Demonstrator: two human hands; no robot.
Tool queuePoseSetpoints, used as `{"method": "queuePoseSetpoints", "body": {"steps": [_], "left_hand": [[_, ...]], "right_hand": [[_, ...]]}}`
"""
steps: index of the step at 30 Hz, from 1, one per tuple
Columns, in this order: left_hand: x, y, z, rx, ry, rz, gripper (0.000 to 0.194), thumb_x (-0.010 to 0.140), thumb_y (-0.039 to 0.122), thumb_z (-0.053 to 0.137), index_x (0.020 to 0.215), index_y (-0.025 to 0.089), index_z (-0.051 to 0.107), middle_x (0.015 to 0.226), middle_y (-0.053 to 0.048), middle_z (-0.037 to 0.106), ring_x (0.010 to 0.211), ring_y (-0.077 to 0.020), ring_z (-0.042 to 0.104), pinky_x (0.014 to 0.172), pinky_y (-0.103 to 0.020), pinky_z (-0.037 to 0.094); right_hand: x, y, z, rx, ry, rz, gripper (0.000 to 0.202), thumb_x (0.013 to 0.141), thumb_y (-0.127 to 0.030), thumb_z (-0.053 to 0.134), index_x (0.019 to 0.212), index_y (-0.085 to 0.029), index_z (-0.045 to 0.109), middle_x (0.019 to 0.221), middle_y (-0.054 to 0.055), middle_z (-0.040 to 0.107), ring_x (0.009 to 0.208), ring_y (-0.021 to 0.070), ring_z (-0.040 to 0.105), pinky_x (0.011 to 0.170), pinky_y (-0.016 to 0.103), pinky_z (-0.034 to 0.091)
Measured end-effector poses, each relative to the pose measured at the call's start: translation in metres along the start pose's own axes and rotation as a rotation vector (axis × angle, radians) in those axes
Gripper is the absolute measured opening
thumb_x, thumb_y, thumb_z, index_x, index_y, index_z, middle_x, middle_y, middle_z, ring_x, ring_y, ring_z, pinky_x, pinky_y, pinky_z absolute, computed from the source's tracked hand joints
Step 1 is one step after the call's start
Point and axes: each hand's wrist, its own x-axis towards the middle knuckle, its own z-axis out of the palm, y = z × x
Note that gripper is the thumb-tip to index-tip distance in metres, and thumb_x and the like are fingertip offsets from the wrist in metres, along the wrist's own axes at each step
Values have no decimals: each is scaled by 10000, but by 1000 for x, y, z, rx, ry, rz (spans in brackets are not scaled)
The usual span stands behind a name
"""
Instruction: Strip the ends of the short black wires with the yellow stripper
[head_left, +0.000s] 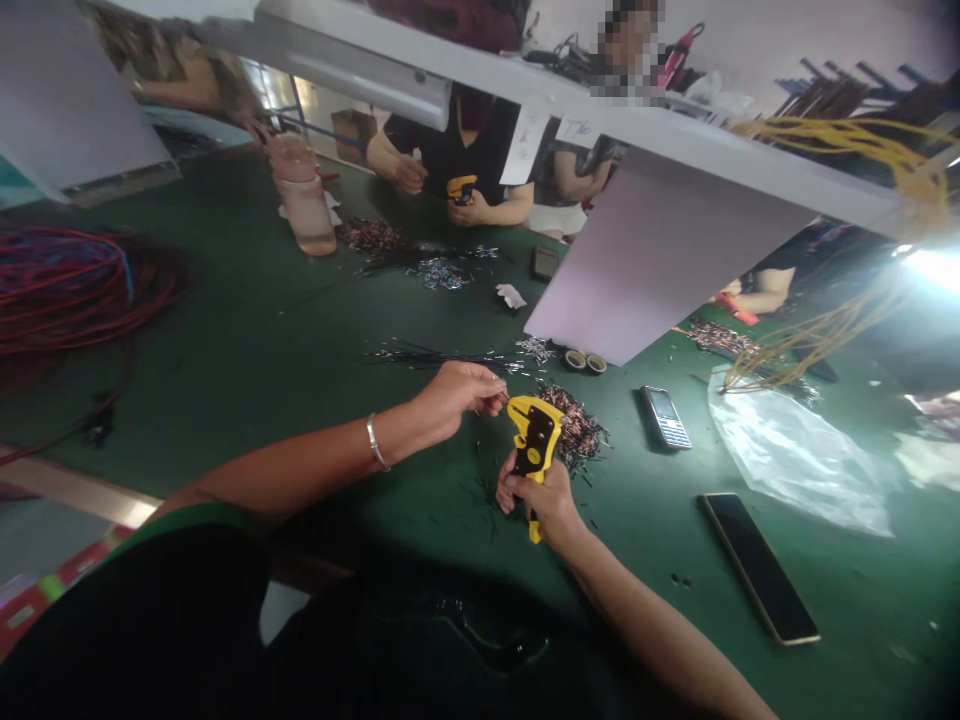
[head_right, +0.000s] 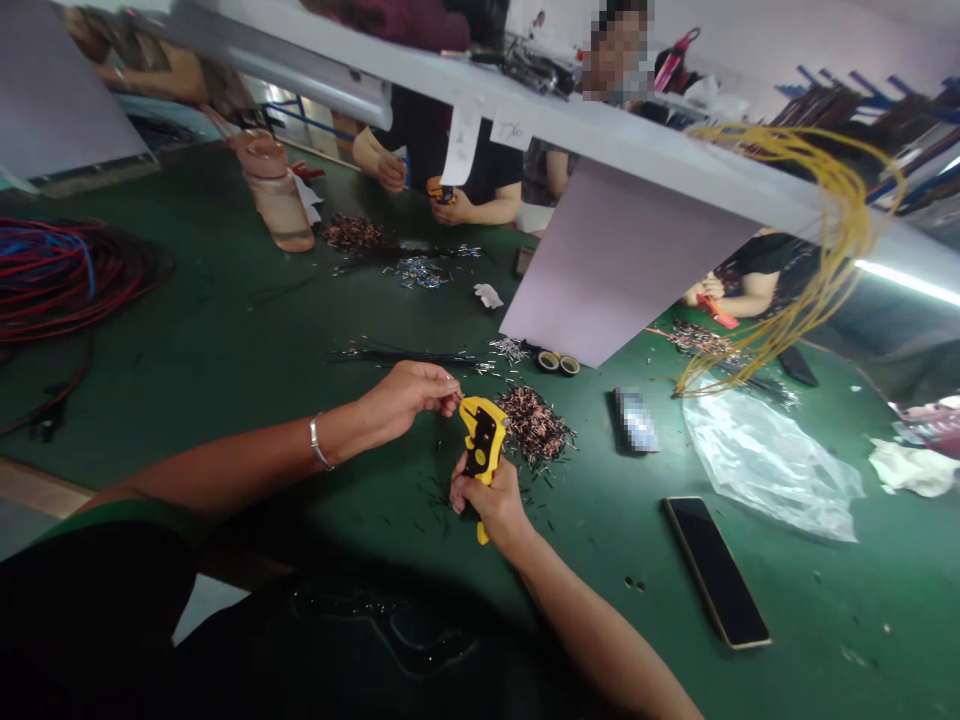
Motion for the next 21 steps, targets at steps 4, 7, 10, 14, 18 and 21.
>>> {"method": "queuePoseSetpoints", "body": {"steps": [4,7,10,14,18,21], "left_hand": [[0,-1,-1,12,-1,31,147,709,216,709,632,105,652,593,-40,624,528,-100,564,612,-289,434],[0,-2,-1,3,0,40,150,706,225,709,629,108,654,595,-39,626,526,-100,561,606,-290,433],[0,-3,0,-23,-26,25,148,700,229,715,635,111,655,615,-40,637,536,-100,565,617,-292,444],[-2,-3,0,-75,-46,17,145,694,220,725,648,102,656,645,-44,643,565,-104,577,626,-285,451],[-4,0,2,-98,-52,12,119,708,174,701,629,102,648,642,-46,636,561,-101,567,629,-286,449],[-7,4,3,-109,-67,3,112,709,168,698,632,102,649,636,-46,633,560,-101,560,621,-285,444]], "right_hand": [[1,-2,1,16,1,10,145,644,-159,675,737,-172,564,529,-49,555,388,105,488,403,260,431],[-1,-6,3,24,-18,21,141,651,-165,678,739,-170,567,524,-47,552,397,108,492,417,267,437],[-2,-10,6,28,0,14,136,655,-173,682,736,-168,573,527,-44,551,406,109,494,427,269,440],[-4,-12,8,58,20,13,134,643,-152,668,740,-168,578,544,-43,557,416,113,504,434,276,446],[-5,-10,7,46,18,10,139,633,-145,661,741,-170,577,554,-40,565,416,111,497,438,278,444],[-5,-11,6,-16,28,-19,134,651,-170,671,751,-168,581,547,-37,568,431,118,512,451,277,439]]}}
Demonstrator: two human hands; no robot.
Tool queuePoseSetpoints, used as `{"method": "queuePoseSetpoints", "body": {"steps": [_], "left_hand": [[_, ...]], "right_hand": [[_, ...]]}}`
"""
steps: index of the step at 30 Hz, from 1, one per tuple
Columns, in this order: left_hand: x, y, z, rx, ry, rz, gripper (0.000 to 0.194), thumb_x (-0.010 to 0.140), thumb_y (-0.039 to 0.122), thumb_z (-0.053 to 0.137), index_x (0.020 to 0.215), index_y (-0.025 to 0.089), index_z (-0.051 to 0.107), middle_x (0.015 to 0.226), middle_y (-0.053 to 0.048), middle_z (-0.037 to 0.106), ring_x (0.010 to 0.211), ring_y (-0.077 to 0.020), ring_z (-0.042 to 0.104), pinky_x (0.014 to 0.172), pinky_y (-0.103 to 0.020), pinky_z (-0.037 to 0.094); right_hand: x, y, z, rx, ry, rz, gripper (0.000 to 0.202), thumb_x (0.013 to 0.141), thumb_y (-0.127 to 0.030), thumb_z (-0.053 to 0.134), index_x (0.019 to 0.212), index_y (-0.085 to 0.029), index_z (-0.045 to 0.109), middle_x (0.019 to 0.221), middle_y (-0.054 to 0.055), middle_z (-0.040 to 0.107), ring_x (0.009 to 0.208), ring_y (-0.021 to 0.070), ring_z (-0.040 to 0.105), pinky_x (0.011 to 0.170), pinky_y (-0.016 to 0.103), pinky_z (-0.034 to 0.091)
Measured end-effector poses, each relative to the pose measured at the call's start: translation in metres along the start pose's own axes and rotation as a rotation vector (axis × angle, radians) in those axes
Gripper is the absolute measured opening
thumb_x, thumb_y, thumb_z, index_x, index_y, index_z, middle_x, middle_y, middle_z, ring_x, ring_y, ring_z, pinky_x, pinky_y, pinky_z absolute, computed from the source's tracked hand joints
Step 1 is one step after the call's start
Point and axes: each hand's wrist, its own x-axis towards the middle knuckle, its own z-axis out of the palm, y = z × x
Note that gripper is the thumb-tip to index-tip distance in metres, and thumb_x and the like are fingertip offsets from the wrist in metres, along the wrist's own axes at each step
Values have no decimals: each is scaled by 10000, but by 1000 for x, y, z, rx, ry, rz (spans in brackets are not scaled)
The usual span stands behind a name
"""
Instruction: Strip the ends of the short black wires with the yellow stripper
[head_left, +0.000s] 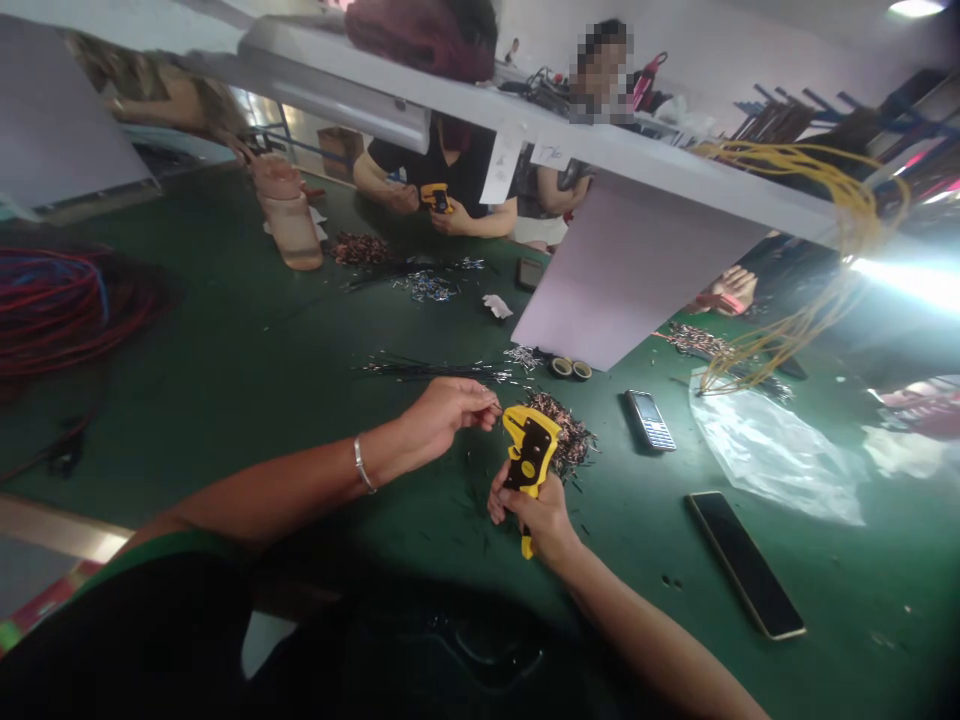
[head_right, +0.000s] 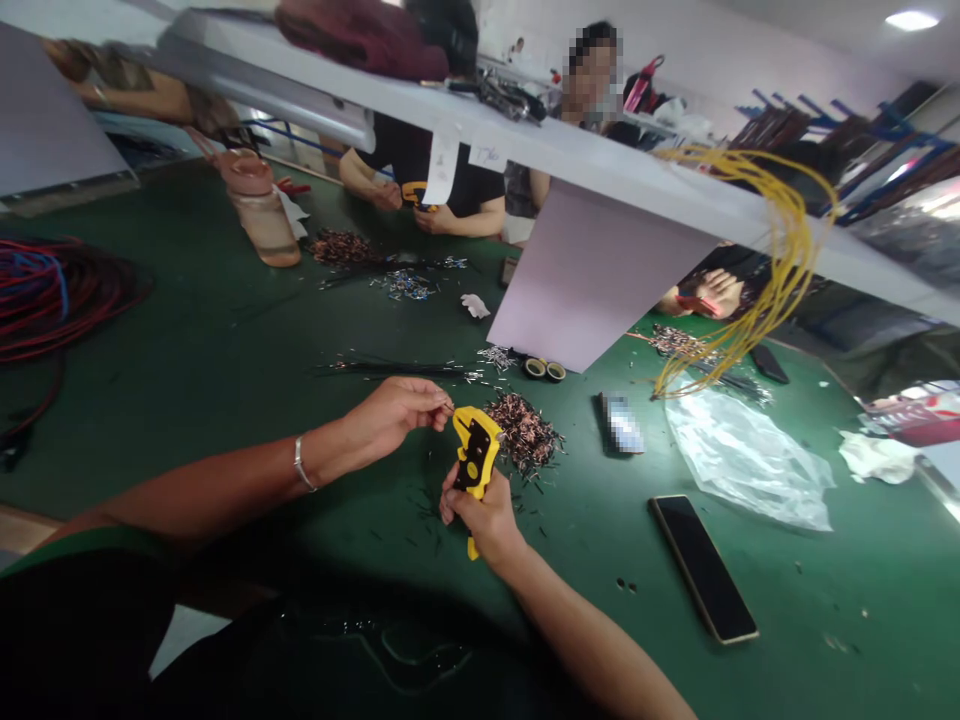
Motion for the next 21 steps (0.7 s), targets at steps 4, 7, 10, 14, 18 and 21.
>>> {"method": "queuePoseSetpoints", "body": {"steps": [4,7,10,14,18,21], "left_hand": [[-4,1,4,43,58,74,112,704,178,700,634,104,655,629,-45,636,559,-103,555,614,-281,435],[-6,1,6,66,74,114,119,706,190,704,633,107,660,622,-45,633,556,-104,546,611,-283,427],[-6,4,6,45,56,85,113,707,180,695,629,108,656,630,-44,631,560,-101,542,606,-280,420],[-8,11,6,15,-10,19,101,699,164,685,621,111,647,645,-44,629,559,-99,540,595,-277,413],[-12,14,8,46,23,62,102,687,175,695,610,125,651,642,-43,633,564,-103,533,595,-282,405],[-14,13,11,78,42,100,104,686,186,699,610,130,655,623,-38,626,563,-105,526,602,-285,400]], "right_hand": [[1,-2,1,29,-6,5,142,647,-178,674,753,-170,580,545,-38,571,433,118,510,454,277,436],[1,-3,1,34,-12,7,135,652,-178,670,754,-170,582,540,-38,568,429,120,510,457,281,436],[-1,-3,2,-12,-3,-11,132,658,-186,670,754,-173,581,547,-36,563,438,122,512,464,279,426],[-3,-7,2,-164,49,-38,139,631,-177,684,732,-170,589,564,-27,572,462,120,518,477,267,412],[-2,-8,4,-124,43,-27,137,628,-190,677,731,-173,587,561,-29,570,450,122,521,469,271,422],[-2,-6,4,-30,1,-9,133,645,-179,666,749,-171,584,556,-35,562,447,122,520,472,278,436]]}}
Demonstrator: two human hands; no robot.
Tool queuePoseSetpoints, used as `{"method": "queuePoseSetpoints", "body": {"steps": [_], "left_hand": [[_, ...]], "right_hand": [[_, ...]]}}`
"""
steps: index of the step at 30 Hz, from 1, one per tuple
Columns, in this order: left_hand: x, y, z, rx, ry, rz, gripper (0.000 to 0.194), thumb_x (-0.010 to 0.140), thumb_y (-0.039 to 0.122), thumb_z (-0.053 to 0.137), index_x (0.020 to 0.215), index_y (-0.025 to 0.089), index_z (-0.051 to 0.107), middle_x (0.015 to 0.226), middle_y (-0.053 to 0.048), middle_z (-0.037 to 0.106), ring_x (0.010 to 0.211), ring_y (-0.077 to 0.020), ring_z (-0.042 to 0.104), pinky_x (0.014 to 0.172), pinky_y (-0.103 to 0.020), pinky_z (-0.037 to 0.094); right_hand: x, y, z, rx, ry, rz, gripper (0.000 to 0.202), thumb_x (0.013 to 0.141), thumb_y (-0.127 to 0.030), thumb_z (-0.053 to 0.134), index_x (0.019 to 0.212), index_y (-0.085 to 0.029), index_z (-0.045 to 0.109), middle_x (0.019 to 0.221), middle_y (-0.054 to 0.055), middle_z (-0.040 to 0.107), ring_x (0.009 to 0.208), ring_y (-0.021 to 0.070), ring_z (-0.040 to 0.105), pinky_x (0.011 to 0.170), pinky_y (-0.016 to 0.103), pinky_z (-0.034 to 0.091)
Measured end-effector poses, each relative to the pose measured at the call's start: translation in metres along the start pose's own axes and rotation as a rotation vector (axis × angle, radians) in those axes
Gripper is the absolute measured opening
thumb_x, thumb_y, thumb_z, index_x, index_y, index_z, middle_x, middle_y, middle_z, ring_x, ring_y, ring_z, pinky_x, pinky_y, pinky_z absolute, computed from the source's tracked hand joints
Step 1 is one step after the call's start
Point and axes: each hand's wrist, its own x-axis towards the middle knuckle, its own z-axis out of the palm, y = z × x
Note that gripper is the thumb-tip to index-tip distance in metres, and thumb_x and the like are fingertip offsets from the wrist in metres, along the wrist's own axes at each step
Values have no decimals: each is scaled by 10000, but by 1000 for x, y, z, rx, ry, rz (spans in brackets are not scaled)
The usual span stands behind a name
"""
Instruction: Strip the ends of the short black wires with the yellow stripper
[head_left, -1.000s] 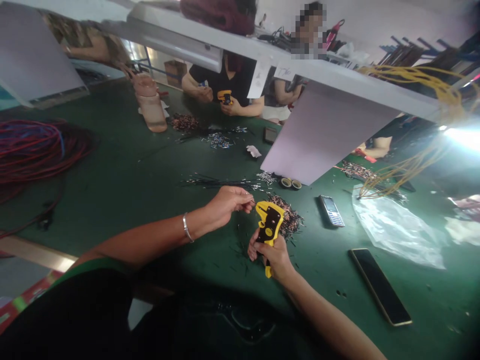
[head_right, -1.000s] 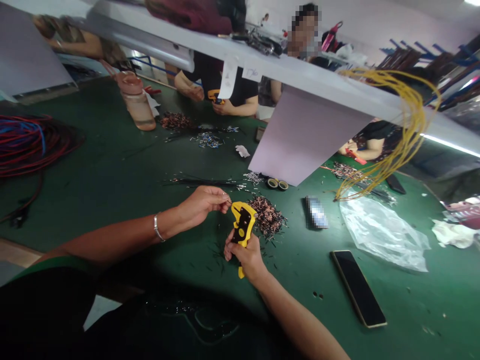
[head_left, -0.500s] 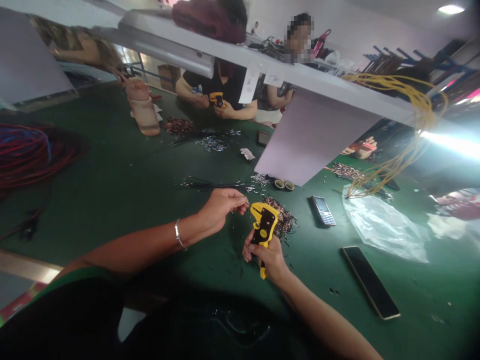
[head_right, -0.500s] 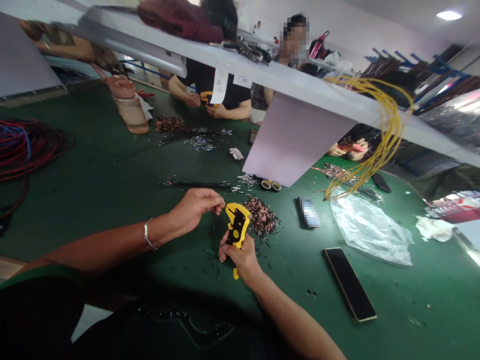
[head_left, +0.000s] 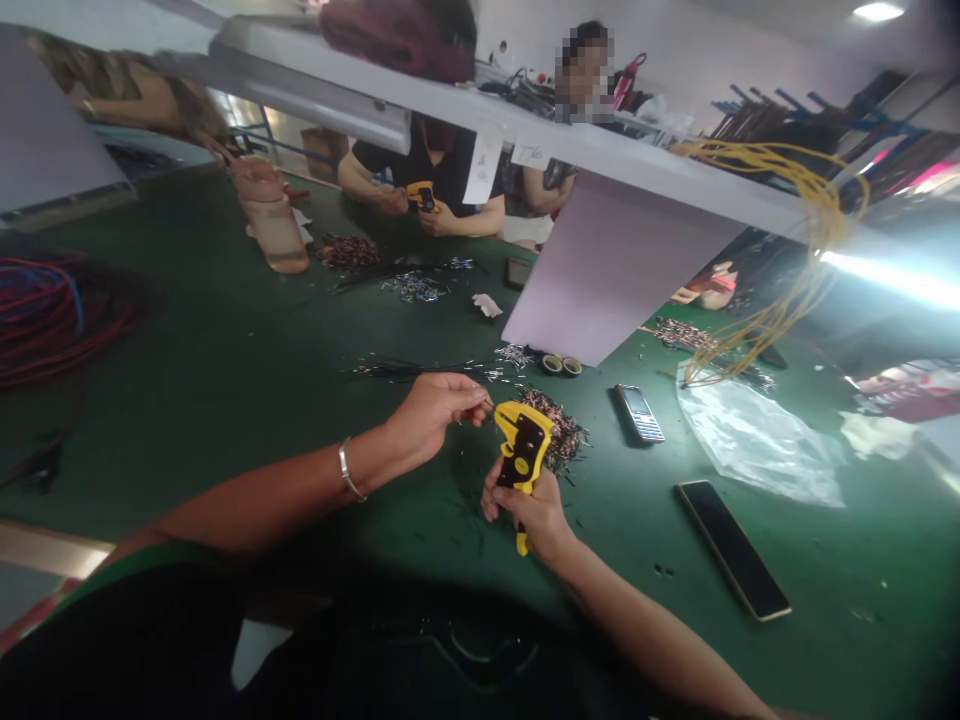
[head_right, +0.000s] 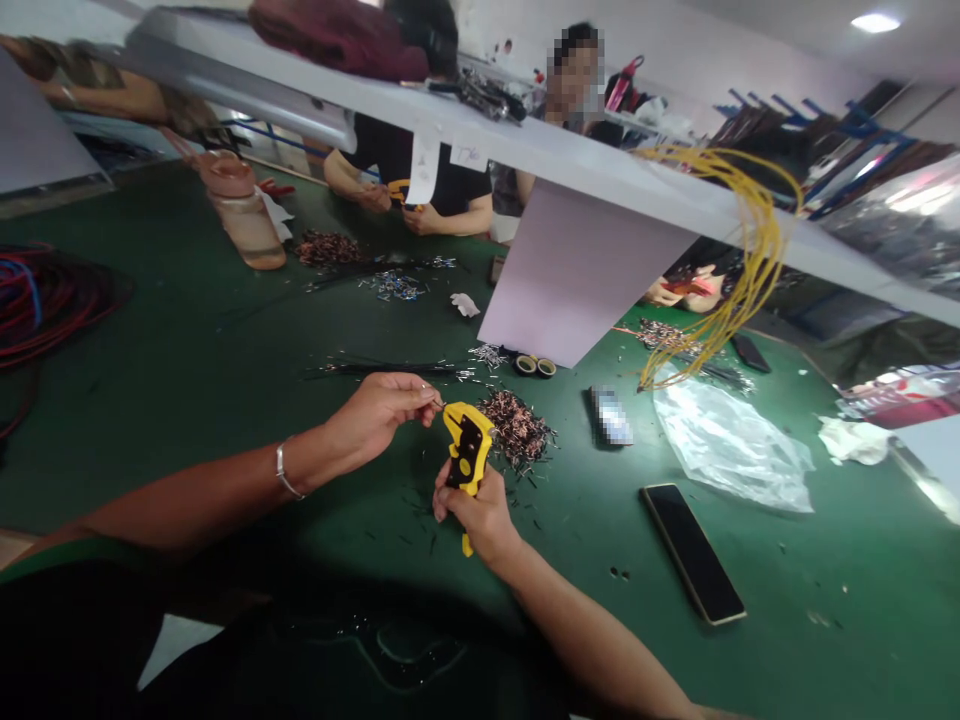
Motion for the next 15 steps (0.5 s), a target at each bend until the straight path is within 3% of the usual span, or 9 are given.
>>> {"method": "queuePoseSetpoints", "body": {"steps": [4,9,15], "left_hand": [[3,6,-4,14,22,35,113,695,197,685,605,137,652,619,-36,617,547,-103,518,590,-289,397],[9,25,-14,26,111,234,124,722,196,668,607,152,654,668,-44,632,584,-113,543,608,-301,423],[7,18,-9,126,79,196,130,707,199,690,594,144,657,621,-37,624,562,-106,532,597,-296,419]], "right_hand": [[2,1,-3,69,32,-5,147,628,-142,649,756,-166,583,589,-28,592,446,123,532,468,284,452],[12,-5,-10,138,166,-62,160,605,-103,603,737,-181,558,567,-44,572,437,124,513,457,287,446],[8,-7,-7,67,48,-59,190,612,-118,644,788,-171,593,640,-20,601,531,147,564,558,321,469]]}}
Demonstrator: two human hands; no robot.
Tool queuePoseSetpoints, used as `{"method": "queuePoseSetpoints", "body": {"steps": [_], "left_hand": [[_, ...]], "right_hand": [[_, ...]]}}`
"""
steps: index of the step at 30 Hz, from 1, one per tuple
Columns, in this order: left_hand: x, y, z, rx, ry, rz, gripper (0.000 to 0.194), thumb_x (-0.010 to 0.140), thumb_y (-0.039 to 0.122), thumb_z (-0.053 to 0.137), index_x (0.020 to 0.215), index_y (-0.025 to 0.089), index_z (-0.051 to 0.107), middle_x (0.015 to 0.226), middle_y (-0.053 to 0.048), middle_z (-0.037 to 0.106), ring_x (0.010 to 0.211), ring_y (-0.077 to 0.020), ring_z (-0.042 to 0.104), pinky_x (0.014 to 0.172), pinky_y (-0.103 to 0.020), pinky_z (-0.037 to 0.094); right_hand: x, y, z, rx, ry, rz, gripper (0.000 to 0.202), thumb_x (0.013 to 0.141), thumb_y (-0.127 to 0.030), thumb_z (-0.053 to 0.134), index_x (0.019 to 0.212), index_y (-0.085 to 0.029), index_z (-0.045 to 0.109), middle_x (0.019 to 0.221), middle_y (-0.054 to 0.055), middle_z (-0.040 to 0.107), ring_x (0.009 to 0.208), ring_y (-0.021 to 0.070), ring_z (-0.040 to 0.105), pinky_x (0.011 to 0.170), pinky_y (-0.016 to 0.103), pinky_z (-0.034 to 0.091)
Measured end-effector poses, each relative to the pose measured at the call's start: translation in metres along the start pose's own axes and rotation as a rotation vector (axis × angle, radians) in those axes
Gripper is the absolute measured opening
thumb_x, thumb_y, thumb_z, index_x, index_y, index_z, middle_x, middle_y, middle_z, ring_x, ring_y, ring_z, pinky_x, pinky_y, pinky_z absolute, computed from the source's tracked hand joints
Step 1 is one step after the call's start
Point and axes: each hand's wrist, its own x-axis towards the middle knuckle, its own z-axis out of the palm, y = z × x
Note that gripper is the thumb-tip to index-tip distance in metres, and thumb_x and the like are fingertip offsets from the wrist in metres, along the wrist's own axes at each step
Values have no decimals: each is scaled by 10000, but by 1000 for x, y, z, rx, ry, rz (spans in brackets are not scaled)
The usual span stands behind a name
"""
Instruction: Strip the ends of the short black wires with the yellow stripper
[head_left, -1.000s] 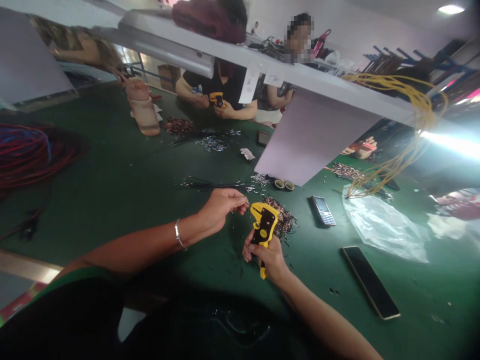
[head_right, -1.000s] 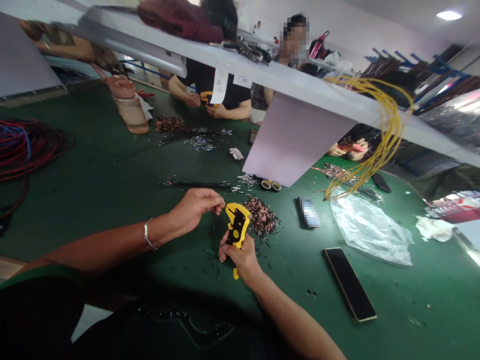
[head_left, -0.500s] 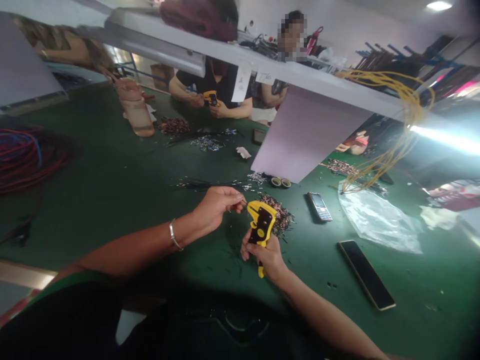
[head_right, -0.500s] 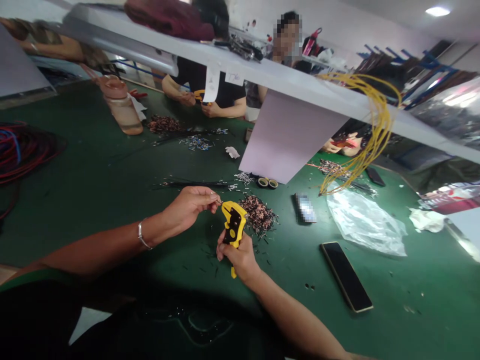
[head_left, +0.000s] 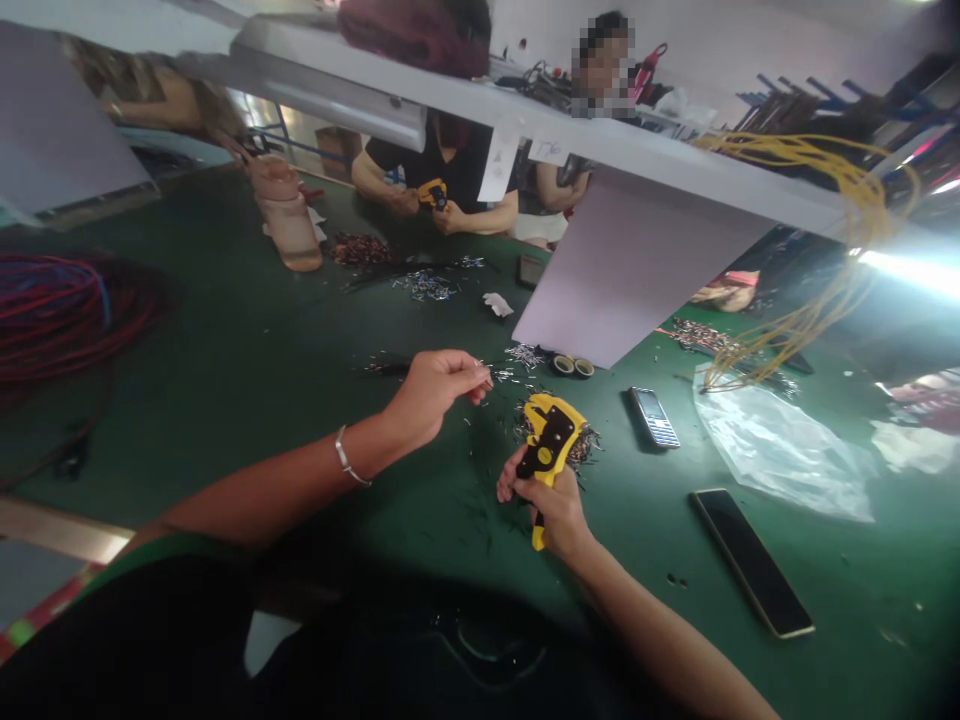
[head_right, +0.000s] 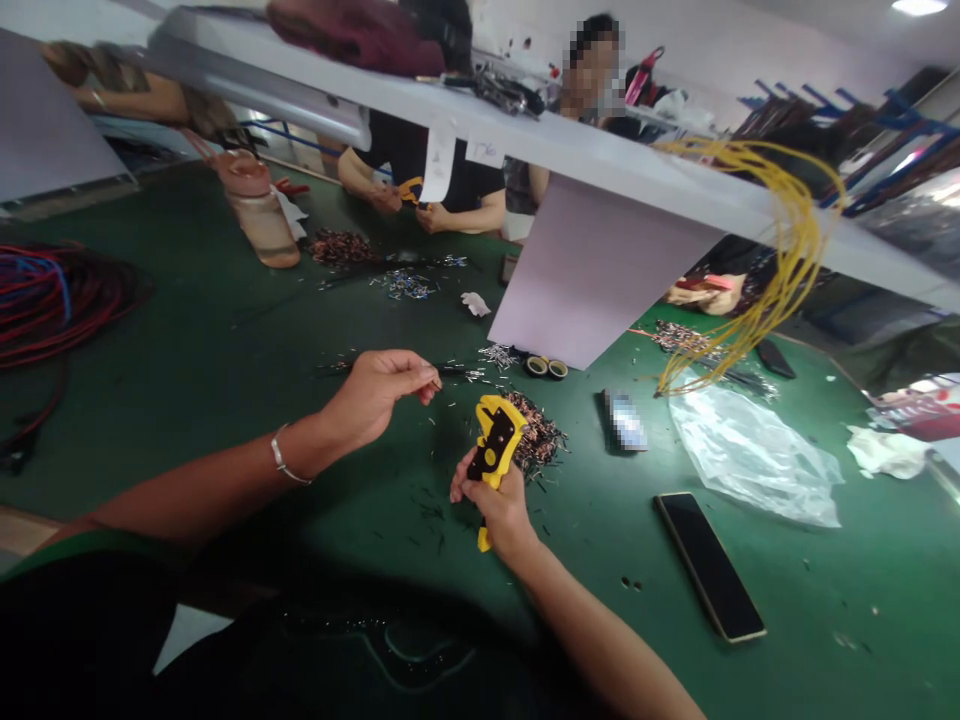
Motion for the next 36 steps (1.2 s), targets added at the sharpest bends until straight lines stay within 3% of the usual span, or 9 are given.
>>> {"method": "queuePoseSetpoints", "body": {"steps": [5,15,21,36], "left_hand": [[-1,-5,0,-54,-100,-135,148,692,238,709,611,128,653,637,-44,629,570,-109,541,590,-288,417],[-3,-9,3,-56,-135,-186,130,684,233,703,612,135,653,618,-37,621,562,-108,536,611,-300,418],[-3,-13,5,-70,-168,-259,116,676,217,707,620,129,657,597,-35,617,534,-102,536,597,-299,415],[-2,-22,3,-100,-184,-274,126,680,217,719,639,118,652,603,-29,621,521,-99,554,572,-281,423]], "right_hand": [[-8,2,5,20,-146,36,254,618,-143,677,859,-175,603,718,-2,615,634,168,582,661,356,484],[-12,7,6,15,-207,47,257,648,-181,708,886,-179,610,741,13,618,675,180,582,694,363,480],[-13,5,6,8,-201,51,256,655,-177,696,896,-176,609,748,14,621,669,176,582,690,359,484],[-14,3,7,-56,-179,73,185,669,-167,670,839,-176,597,682,4,618,591,163,577,609,338,486]]}}
